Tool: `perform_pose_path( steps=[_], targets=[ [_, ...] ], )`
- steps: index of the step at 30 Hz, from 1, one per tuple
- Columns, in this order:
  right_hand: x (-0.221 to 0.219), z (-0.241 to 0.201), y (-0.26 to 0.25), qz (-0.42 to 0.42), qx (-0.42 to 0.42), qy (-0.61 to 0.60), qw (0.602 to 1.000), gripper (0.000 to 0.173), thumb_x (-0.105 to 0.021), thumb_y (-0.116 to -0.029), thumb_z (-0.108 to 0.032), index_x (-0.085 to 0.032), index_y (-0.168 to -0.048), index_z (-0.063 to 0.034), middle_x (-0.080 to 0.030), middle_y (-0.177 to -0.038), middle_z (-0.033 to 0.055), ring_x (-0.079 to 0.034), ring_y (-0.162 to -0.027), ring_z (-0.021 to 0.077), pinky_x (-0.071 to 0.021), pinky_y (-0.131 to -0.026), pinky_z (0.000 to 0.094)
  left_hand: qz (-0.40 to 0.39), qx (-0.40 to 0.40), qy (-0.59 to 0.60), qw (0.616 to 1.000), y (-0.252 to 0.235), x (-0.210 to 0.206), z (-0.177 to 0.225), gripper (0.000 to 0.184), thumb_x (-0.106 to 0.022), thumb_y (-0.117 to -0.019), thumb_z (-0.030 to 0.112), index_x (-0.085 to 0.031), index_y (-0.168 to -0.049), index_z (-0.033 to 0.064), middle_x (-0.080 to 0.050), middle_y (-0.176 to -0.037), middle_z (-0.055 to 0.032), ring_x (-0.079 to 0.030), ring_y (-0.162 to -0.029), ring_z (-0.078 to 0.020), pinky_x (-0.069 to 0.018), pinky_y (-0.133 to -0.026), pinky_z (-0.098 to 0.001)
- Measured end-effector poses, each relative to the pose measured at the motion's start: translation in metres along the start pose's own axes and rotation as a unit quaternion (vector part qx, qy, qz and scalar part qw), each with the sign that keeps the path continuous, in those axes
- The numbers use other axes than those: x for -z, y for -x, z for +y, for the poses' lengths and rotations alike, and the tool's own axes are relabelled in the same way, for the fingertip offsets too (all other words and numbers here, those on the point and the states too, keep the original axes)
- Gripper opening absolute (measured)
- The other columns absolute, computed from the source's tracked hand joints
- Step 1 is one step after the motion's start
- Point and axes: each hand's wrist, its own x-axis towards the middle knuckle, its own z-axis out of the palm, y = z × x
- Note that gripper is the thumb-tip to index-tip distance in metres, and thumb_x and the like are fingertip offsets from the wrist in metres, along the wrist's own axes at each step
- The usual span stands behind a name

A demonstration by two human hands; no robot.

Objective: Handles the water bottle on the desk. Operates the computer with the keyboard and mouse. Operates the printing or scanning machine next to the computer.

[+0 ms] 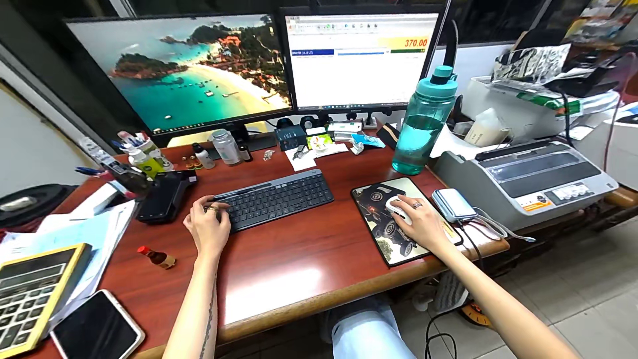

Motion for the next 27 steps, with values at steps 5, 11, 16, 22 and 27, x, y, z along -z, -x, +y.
perform_pose_path(
  steps=[5,11,16,22,27],
  targets=[
    [0.0005,-0.0013,0.0000,0.003,-0.002,-0.001,1.000,0.033,-0.063,-0.0970,-0.029,-0.073,-0.122,-0.0095,-0.068,-0.130,0.0172,-0.065,-0.116,0.0399,-0.0553,-0.092,0.0543,0.005,-0.001,-0.001,1.000,0.0001,0.0000,-0.0008,0.024,-0.054,-0.0941,0.010,-0.075,-0.101,0.0010,-0.058,-0.136,-0.0297,-0.054,-0.126,-0.0500,-0.0309,-0.105,-0.0709],
    [0.0014,-0.0022,0.0006,0.003,-0.001,0.002,1.000,0.033,-0.063,-0.0970,-0.029,-0.074,-0.121,-0.0095,-0.068,-0.130,0.0171,-0.066,-0.115,0.0403,-0.0554,-0.091,0.0543,0.008,0.001,-0.003,1.000,0.0002,0.0001,-0.0007,0.024,-0.054,-0.0950,0.009,-0.075,-0.101,0.0002,-0.058,-0.136,-0.0299,-0.054,-0.126,-0.0503,-0.0312,-0.105,-0.0707],
    [0.0008,-0.0015,0.0006,0.004,0.000,0.000,1.000,0.034,-0.062,-0.0975,-0.030,-0.073,-0.122,-0.0087,-0.067,-0.131,0.0181,-0.065,-0.115,0.0407,-0.0552,-0.091,0.0541,0.012,0.002,-0.003,1.000,0.0006,0.0002,-0.0003,0.024,-0.054,-0.0949,0.010,-0.075,-0.101,0.0007,-0.058,-0.136,-0.0298,-0.055,-0.126,-0.0497,-0.0313,-0.105,-0.0704],
    [0.0017,-0.0016,0.0011,0.008,-0.016,0.014,1.000,0.034,-0.063,-0.0954,-0.028,-0.073,-0.120,-0.0067,-0.068,-0.126,0.0200,-0.065,-0.113,0.0436,-0.0549,-0.089,0.0571,0.005,0.009,-0.003,1.000,0.0005,0.0019,0.0011,0.025,-0.053,-0.0960,0.010,-0.075,-0.104,0.0008,-0.057,-0.137,-0.0295,-0.055,-0.126,-0.0484,-0.0314,-0.105,-0.0701],
    [0.0017,-0.0030,0.0014,0.013,-0.029,0.013,0.999,0.033,-0.065,-0.0940,-0.026,-0.073,-0.119,-0.0066,-0.069,-0.125,0.0201,-0.065,-0.113,0.0435,-0.0552,-0.087,0.0584,0.002,0.004,0.002,1.000,0.0002,0.0022,0.0000,0.025,-0.054,-0.0959,0.010,-0.075,-0.105,0.0010,-0.057,-0.137,-0.0293,-0.054,-0.127,-0.0495,-0.0313,-0.106,-0.0706]
  ],
)
